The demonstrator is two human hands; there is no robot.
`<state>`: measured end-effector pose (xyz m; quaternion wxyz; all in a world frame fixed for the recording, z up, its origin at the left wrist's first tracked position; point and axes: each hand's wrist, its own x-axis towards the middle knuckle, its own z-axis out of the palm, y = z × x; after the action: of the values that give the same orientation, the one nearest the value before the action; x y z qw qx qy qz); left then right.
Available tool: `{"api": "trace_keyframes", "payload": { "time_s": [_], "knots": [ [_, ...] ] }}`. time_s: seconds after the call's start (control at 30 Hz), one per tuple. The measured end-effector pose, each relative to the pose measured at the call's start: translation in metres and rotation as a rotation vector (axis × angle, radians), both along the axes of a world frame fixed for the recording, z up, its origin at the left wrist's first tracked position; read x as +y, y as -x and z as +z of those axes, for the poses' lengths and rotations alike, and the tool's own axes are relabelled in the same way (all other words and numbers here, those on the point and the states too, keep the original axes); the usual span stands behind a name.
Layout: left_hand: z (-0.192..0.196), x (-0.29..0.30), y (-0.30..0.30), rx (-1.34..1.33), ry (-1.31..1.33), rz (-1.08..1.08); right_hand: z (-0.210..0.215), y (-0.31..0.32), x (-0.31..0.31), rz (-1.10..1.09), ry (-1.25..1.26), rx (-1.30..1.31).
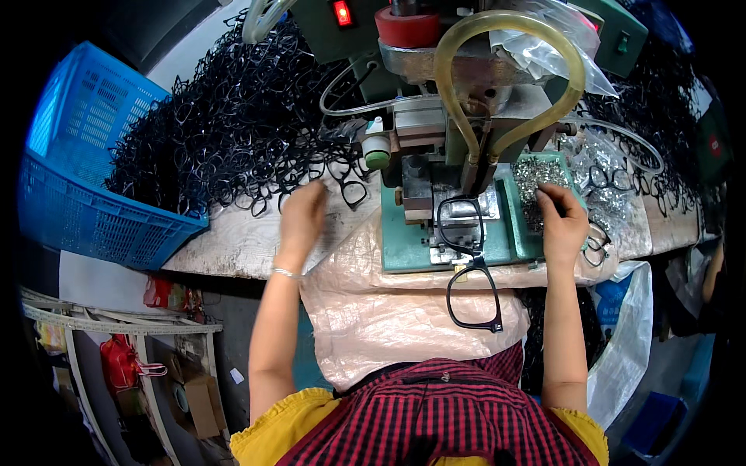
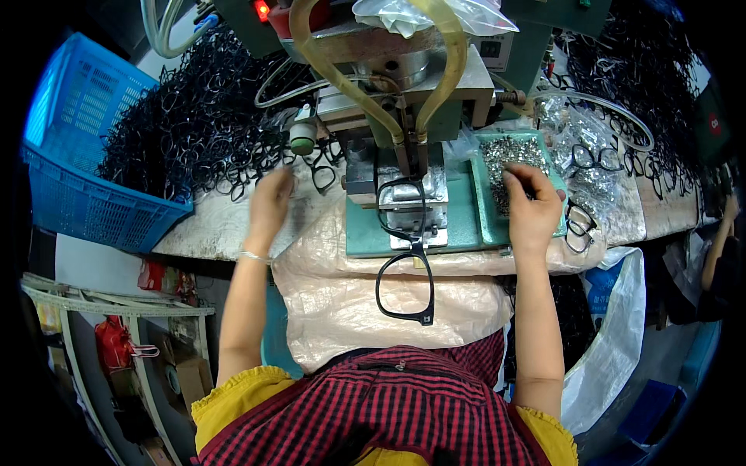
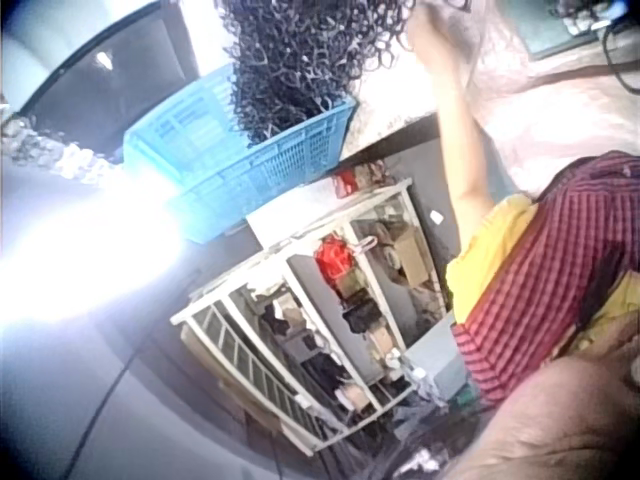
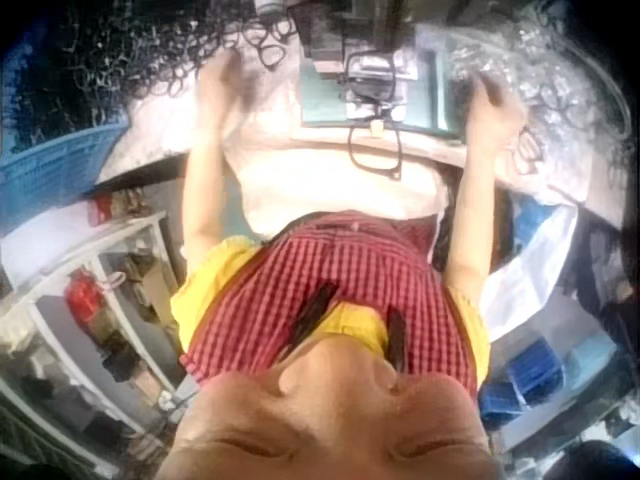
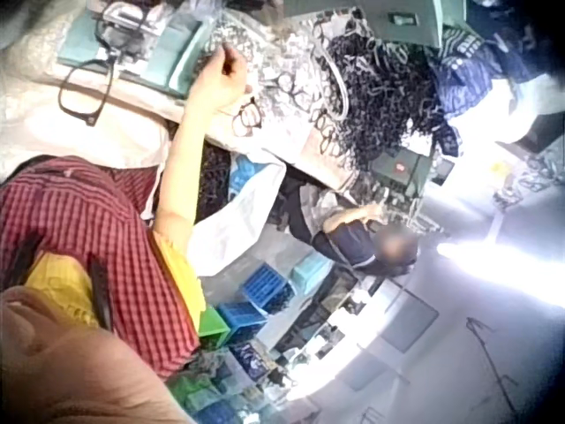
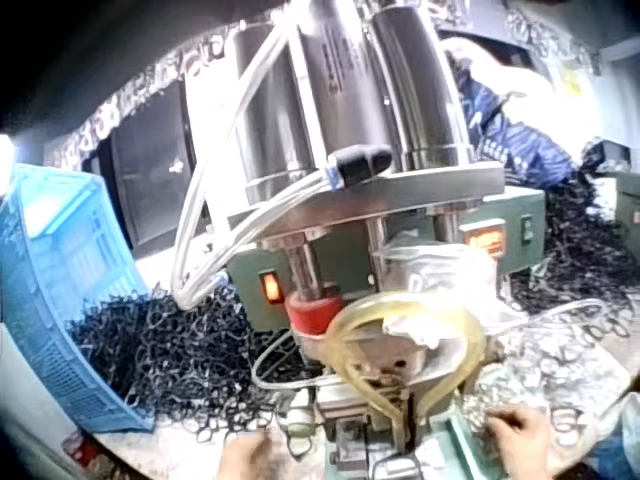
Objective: The person repeatedly picks up black eyeglass frames and small metal screws, places each frame into a green press machine, and activates the press to attach the screws. Finished frames are set aside on the table. The process is repeated continuously with frames from a nearby pile.
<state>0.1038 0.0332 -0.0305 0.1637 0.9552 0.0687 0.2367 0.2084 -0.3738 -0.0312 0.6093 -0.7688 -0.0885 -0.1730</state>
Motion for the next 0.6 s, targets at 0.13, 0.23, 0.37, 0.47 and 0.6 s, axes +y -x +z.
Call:
{"api": "trace_keyframes", "payload": {
  "time_s": [0.13,0.23,0.37,0.47,0.6],
  "knots": [
    [0.048,0.059,-0.005,-0.284,0.165,0.152,0.007,-0.001,0.002,-0.018,0.123,-0.038],
    [0.019,0.083,-0.029,-0.174,0.058,0.436,0.011,0.002,-0.007,-0.085,0.247,-0.099],
    [-0.052,0.076,-0.037,-0.029,0.076,0.578,0.013,0.030,-0.035,-0.224,0.300,-0.099],
    [-0.061,0.065,-0.027,-0.095,0.113,0.401,0.022,0.051,-0.047,-0.168,0.221,0.006],
    [-0.031,0.042,-0.020,0.027,0.096,0.280,0.054,0.048,-0.006,0.193,0.124,-0.095]
  ]
}}
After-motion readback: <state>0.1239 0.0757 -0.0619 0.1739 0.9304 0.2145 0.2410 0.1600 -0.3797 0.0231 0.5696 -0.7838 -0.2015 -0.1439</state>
